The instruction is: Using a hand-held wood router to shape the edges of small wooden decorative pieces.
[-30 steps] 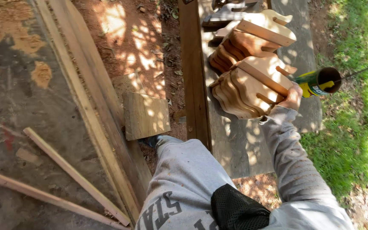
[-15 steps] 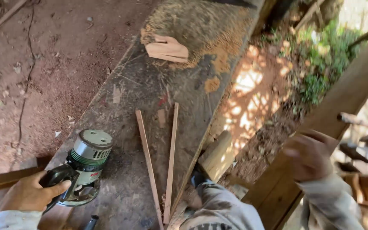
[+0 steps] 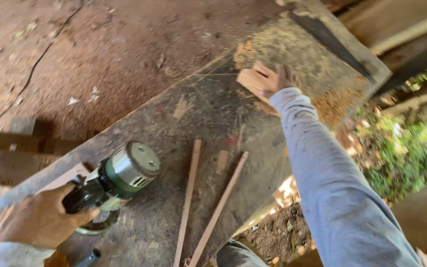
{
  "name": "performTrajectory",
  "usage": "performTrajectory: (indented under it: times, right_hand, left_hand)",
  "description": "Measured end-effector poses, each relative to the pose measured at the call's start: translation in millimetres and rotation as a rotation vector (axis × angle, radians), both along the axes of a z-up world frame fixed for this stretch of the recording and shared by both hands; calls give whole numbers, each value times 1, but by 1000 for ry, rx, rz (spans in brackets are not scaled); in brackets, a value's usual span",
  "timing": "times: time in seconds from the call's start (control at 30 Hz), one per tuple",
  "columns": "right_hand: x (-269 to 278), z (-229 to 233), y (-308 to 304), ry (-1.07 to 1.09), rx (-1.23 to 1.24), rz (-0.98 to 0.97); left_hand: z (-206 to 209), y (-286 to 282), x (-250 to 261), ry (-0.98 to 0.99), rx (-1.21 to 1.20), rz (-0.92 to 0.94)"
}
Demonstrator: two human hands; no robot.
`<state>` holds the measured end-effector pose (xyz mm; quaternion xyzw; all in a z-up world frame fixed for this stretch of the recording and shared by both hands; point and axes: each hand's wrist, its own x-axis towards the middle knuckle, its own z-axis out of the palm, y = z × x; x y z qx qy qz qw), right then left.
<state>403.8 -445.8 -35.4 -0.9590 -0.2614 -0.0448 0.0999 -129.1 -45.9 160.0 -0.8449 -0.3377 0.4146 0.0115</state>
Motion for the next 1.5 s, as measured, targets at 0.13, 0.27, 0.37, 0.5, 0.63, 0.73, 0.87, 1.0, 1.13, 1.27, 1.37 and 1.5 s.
performTrajectory:
  times: [0.13, 0.27, 0.37, 0.5, 0.63, 0.73, 0.87, 1.0, 1.13, 1.27, 1.37, 1.5]
  right_hand:
    - [107, -105, -12, 83, 109, 140]
    - [-68, 73, 55, 133, 34, 165]
    - [-197, 191, 121, 1232, 713, -390]
    - [-247, 90, 106, 651, -237, 678]
    - [-271, -27, 59, 176, -253, 1157]
    - [-280, -92, 46, 26, 21, 1198]
    - [-290, -95, 34, -129, 96, 1146]
    - [-320, -68, 25, -81, 340, 1070]
    - [-345, -14, 18, -46, 476, 867]
    - [-359, -37, -8, -235, 619, 365]
    - [-368, -34, -16, -151, 669, 258]
    - [-371, -10, -21, -46, 717, 292]
  left_hand:
    - [33, -21, 5, -40, -47, 66]
    - [42, -25, 6, -87, -22, 110]
    - [33, -20, 2, -149, -50, 154]
    - [39, -23, 5, -259, -73, 193]
    - [18, -22, -10, -482, -86, 53]
    - [3, -35, -12, -411, 21, 81]
    - [3, -46, -10, -364, 64, 58]
    - [-13, -49, -16, -339, 70, 91]
    - [-56, -32, -33, -431, 87, 94]
    - [-34, -70, -31, -397, 87, 151]
    - [-39, -84, -45, -626, 24, 269]
    - [-22, -90, -42, -795, -29, 368]
